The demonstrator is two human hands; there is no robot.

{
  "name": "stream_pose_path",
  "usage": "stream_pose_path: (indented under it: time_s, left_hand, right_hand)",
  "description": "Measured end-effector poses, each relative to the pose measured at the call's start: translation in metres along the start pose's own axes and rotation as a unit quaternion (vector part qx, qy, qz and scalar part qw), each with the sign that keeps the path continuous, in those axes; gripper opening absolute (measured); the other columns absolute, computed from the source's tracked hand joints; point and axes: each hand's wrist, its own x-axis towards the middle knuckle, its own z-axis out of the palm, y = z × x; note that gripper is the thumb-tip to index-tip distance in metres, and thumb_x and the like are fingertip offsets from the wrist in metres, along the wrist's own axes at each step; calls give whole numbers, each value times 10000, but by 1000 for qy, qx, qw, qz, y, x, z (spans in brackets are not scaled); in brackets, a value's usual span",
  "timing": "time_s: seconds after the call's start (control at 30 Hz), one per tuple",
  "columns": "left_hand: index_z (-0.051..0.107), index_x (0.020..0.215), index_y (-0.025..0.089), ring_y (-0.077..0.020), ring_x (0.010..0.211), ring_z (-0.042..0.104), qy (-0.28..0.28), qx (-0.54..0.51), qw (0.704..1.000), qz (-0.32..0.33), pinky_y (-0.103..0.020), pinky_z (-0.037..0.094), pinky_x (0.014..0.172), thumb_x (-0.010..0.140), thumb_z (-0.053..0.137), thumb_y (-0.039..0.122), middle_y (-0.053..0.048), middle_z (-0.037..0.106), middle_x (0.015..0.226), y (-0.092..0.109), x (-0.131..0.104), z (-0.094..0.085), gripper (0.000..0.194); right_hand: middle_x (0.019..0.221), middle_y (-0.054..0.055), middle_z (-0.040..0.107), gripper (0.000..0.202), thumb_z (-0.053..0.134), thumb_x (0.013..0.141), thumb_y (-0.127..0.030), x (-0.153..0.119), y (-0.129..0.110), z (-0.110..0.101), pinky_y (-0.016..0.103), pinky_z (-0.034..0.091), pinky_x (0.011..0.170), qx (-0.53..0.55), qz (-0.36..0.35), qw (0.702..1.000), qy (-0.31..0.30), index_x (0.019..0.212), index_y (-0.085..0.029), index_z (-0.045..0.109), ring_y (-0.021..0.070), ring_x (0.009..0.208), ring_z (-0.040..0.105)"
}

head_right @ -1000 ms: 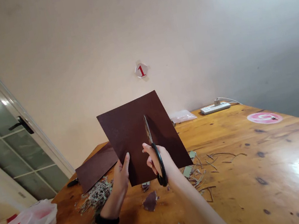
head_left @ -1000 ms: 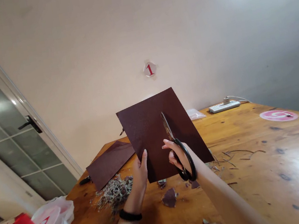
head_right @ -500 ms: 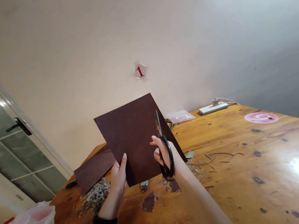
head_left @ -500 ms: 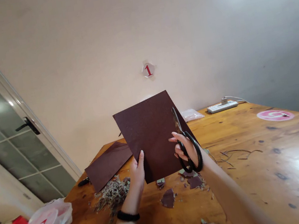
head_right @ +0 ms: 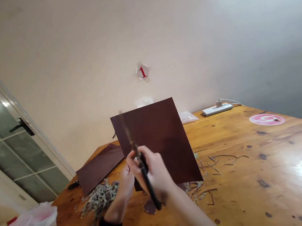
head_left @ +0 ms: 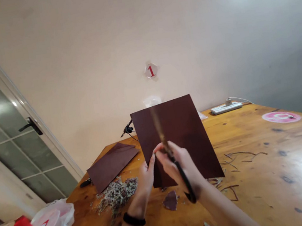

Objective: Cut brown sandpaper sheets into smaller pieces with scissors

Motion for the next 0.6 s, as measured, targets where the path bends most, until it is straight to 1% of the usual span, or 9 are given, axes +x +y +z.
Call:
stream_pose_path:
  time_s: [0.03,0.07,0.1,0.17,0.23,0.33,0.43,0.6]
  left_hand:
    - [685,932,175,-293,972,670,-14,-1,1000,-1,-386,510,899,738,658,432,-78,754,911,1,-1,1,323]
    - [680,921,180,-288,949,672,-26,0,1000,-2,-373,520,866,726,651,403,-71,751,877,2,-2,1,298]
    - [675,904,184,-284,929,673,-32,4,999,-1,-364,526,841,714,638,381,-65,748,852,3,-2,2,276]
    - [667,857,193,-280,902,670,-30,18,999,-2,-362,528,819,689,617,349,-58,742,827,4,-2,3,235]
    - [658,798,202,-286,891,665,-23,34,999,-1,-373,520,828,680,609,334,-53,737,813,4,-2,3,184]
    - [651,761,215,-296,902,658,-21,45,999,6,-382,506,857,689,607,340,-44,730,798,2,-1,4,151]
    - [656,774,219,-291,903,658,-24,50,998,13,-372,506,853,722,587,369,-43,726,796,1,-1,5,173]
    - [644,738,212,-286,852,659,-29,56,998,13,-367,509,826,712,590,427,-37,710,746,3,-3,6,223]
  right_hand:
    - [534,-77,435,209,620,844,-395,-2,2,3,196,310,457,-16,6,999,-40,847,-186,603,75,464,369]
    - [560,-67,454,192,630,834,-372,-2,4,6,198,319,469,-24,15,998,-64,829,-182,601,75,483,380]
    - [567,-64,457,189,624,834,-367,-3,6,8,198,319,468,-24,29,996,-76,818,-181,594,73,483,377]
    - [525,-76,428,230,580,857,-408,-2,9,10,198,298,435,-14,71,994,-78,809,-183,569,66,435,344]
    - [462,-95,388,302,542,864,-484,-1,8,10,197,267,392,-1,122,989,-79,811,-187,547,60,375,304]
    - [403,-117,357,403,575,802,-585,1,0,8,194,238,352,18,177,980,-91,834,-185,536,59,329,283]
    - [371,-136,322,487,621,727,-644,2,-7,6,192,219,337,31,194,975,-100,850,-182,527,59,315,270]
    - [346,-117,367,502,615,703,-672,5,-11,4,197,224,337,13,194,976,-100,792,-187,521,60,310,282]
